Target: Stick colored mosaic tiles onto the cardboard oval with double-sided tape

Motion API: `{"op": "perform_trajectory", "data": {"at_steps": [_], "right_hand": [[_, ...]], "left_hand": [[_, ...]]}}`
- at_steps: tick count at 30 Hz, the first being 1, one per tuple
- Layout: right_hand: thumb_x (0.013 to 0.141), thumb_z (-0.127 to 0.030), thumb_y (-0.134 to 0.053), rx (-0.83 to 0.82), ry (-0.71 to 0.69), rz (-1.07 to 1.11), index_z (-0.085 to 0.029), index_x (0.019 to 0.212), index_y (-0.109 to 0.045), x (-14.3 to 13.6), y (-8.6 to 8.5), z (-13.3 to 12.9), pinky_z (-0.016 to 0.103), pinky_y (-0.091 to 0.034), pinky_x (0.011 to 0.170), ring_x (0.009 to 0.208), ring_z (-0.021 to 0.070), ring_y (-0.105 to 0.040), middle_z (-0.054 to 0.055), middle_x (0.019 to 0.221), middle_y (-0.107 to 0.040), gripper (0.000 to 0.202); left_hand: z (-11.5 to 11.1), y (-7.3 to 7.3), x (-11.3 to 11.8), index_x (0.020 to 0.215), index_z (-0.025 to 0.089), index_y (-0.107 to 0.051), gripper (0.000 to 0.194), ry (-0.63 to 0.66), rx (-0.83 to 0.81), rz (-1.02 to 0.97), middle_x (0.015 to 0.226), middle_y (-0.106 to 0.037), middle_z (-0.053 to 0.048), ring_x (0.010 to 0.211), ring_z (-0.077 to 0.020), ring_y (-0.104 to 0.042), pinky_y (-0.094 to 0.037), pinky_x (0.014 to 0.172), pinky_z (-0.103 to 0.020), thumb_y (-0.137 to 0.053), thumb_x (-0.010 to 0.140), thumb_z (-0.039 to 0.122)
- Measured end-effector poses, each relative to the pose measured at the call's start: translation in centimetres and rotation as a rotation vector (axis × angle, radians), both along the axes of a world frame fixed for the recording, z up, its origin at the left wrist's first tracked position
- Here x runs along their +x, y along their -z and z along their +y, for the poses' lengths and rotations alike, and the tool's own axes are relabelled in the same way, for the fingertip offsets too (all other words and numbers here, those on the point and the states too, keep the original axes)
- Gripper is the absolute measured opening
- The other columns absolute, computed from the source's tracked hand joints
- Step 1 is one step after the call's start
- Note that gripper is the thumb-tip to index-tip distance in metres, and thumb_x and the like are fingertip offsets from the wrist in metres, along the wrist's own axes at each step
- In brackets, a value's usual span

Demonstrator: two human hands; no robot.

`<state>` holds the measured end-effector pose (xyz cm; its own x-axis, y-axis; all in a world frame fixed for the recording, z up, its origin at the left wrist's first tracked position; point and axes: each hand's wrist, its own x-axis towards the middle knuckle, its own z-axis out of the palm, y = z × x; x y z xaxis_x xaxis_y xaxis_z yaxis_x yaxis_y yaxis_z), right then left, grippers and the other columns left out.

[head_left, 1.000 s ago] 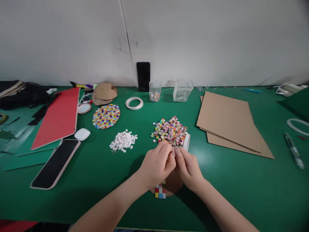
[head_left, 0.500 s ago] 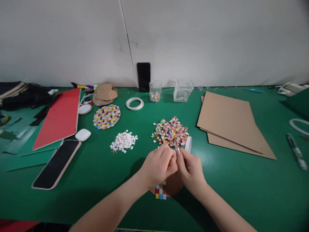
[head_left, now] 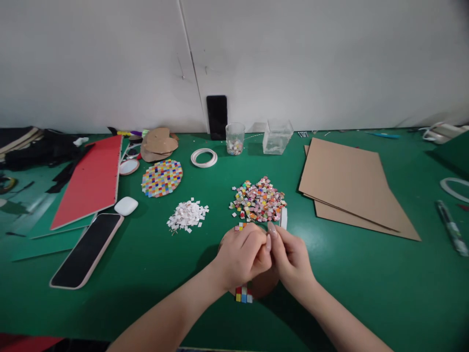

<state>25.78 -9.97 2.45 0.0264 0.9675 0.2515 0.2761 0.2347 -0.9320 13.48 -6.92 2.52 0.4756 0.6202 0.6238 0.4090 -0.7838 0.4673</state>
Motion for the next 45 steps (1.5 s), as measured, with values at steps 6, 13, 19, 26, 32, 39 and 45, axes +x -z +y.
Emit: {"op": "perform_trajectory", "data": {"at_steps": [6, 13, 19, 26, 32, 39, 45], "right_hand": [[0.092, -0.024, -0.036, 0.045, 0.045, -0.032, -0.021, 0.061, -0.035, 0.3, 0.6, 0.1, 0.02, -0.028, 0.041, 0.041, 0.0081, -0.034, -0.006, 0.049, -0.036, 0.032], [0.092, -0.021, -0.036, 0.113, 0.094, -0.132, -0.021, 0.062, -0.034, 0.3, 1.0, 0.0, 0.02, -0.027, 0.04, 0.04, 0.008, -0.035, -0.007, 0.049, -0.037, 0.029], [0.092, -0.019, -0.034, 0.127, 0.1, -0.232, -0.022, 0.066, -0.035, 0.3, 1.1, 0.1, 0.019, -0.028, 0.04, 0.04, 0.0081, -0.036, -0.007, 0.05, -0.037, 0.026], [0.091, -0.019, -0.031, 0.145, 0.041, -0.41, -0.022, 0.069, -0.036, 0.7, 1.5, 0.4, 0.022, -0.03, 0.043, 0.043, 0.0106, -0.04, -0.005, 0.053, -0.041, 0.023], [0.091, -0.02, -0.032, 0.139, 0.009, -0.428, -0.022, 0.069, -0.038, 0.8, 1.6, 0.6, 0.023, -0.029, 0.043, 0.043, 0.0116, -0.039, -0.004, 0.054, -0.042, 0.023], [0.094, -0.032, -0.029, -0.059, -0.062, -0.122, -0.022, 0.062, -0.033, 1.0, 1.0, 0.4, 0.023, -0.03, 0.045, 0.046, 0.0114, -0.038, -0.004, 0.053, -0.04, 0.033], [0.092, -0.046, -0.029, -0.136, -0.074, 0.048, -0.02, 0.059, -0.036, 0.9, 1.0, 0.7, 0.022, -0.03, 0.043, 0.044, 0.0097, -0.035, -0.004, 0.05, -0.039, 0.043]], "left_hand": [[-0.4, -0.5, 0.1, 0.075, 0.019, -0.042, 0.018, 0.049, -0.372, -0.097, 0.069, -0.048, -0.001, 0.064, -0.0128, -0.047, -0.041, 0.058, -0.025, -0.032, 0.09, 0.018], [-0.7, -0.6, 0.2, 0.076, 0.019, -0.04, 0.022, 0.082, -0.585, -0.165, 0.068, -0.045, 0.0, 0.062, -0.0127, -0.045, -0.038, 0.059, -0.026, -0.027, 0.093, 0.023], [-0.6, -0.7, 0.4, 0.079, 0.019, -0.043, 0.019, -0.01, -0.655, -0.079, 0.07, -0.05, 0.0, 0.063, -0.0132, -0.047, -0.037, 0.059, -0.026, -0.032, 0.092, 0.027], [0.2, -0.9, 0.0, 0.074, 0.02, -0.038, 0.019, 0.024, -0.65, 0.01, 0.07, -0.047, 0.0, 0.064, -0.0145, -0.046, -0.037, 0.059, -0.027, -0.03, 0.09, 0.024], [0.7, -1.1, -0.5, 0.073, 0.021, -0.036, 0.018, 0.083, -0.648, 0.011, 0.068, -0.045, 0.0, 0.062, -0.014, -0.045, -0.037, 0.056, -0.026, -0.03, 0.09, 0.021], [0.9, -1.3, -0.8, 0.076, 0.02, -0.037, 0.016, 0.133, -0.519, 0.086, 0.071, -0.047, 0.0, 0.062, -0.0135, -0.046, -0.038, 0.054, -0.024, -0.028, 0.09, 0.018], [0.9, -1.0, -0.8, 0.083, 0.019, -0.041, 0.014, 0.155, -0.395, 0.203, 0.077, -0.049, -0.002, 0.066, -0.0144, -0.05, -0.042, 0.057, -0.025, -0.029, 0.089, 0.018]]}}
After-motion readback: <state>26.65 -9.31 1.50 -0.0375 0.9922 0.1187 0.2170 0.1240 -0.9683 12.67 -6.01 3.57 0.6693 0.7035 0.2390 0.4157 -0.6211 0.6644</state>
